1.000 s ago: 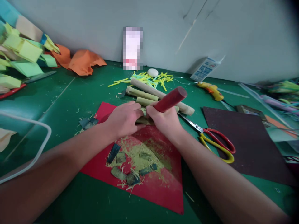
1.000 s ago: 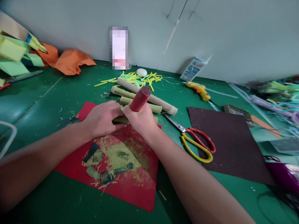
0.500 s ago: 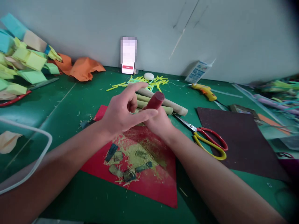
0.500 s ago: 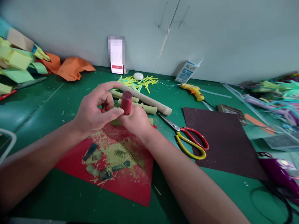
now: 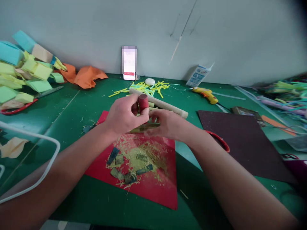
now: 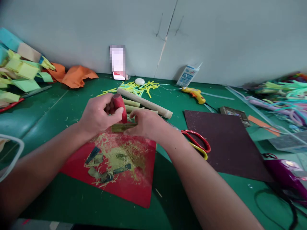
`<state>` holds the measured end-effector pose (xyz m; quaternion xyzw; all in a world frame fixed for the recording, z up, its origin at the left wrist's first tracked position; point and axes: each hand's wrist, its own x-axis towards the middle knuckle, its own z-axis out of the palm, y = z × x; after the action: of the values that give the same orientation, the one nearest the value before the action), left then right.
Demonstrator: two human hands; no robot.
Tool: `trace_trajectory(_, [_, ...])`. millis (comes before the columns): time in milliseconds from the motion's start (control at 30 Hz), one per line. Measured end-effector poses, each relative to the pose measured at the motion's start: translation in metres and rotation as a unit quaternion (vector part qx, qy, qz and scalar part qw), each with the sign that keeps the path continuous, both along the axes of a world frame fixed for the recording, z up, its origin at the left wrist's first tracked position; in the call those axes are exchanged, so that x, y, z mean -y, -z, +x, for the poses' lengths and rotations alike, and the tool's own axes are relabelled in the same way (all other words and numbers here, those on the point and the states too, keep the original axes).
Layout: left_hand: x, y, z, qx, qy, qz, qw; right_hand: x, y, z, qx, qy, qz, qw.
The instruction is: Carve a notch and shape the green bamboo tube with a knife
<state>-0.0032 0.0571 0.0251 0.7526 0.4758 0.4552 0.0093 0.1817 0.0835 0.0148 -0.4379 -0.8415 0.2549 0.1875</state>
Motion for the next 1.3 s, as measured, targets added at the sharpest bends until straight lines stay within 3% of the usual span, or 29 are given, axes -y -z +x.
trace_trajectory(67, [0.000, 0.001, -0.002, 0.005, -0.001, 0.002, 1.000, 0.002, 0.002, 0.006, 0.080, -0.040, 0.036, 0.995])
trace_trajectory(167, [-0.001, 0.003, -0.005, 0.000, 0.002, 0.012, 1.000, 0.007, 0.009, 0.006, 0.103, -0.053, 0.080, 0.990])
trace_trajectory(300, [0.003, 0.007, -0.011, 0.000, 0.013, 0.017, 1.000, 0.012, 0.022, 0.002, 0.075, -0.060, 0.097, 0.991])
trace_trajectory(500, [0.006, 0.008, -0.015, 0.007, 0.040, -0.013, 0.999, 0.016, 0.034, 0.002, 0.014, -0.005, 0.094, 0.995])
trace_trajectory(667, [0.010, 0.005, -0.014, 0.000, 0.108, -0.057, 0.993, 0.014, 0.037, 0.002, 0.006, 0.008, 0.093, 0.996])
trace_trajectory(767, [0.016, 0.004, -0.016, -0.017, 0.142, -0.034, 0.989, 0.015, 0.039, 0.002, -0.012, -0.010, 0.107, 0.994])
trace_trajectory(1000, [0.019, 0.005, -0.019, -0.016, 0.112, 0.072, 0.991, 0.019, 0.038, 0.000, -0.004, 0.003, 0.106, 0.994])
trace_trajectory(1300, [0.013, 0.013, -0.020, -0.020, 0.117, 0.020, 0.993, 0.019, 0.039, 0.000, -0.001, 0.004, 0.100, 0.995])
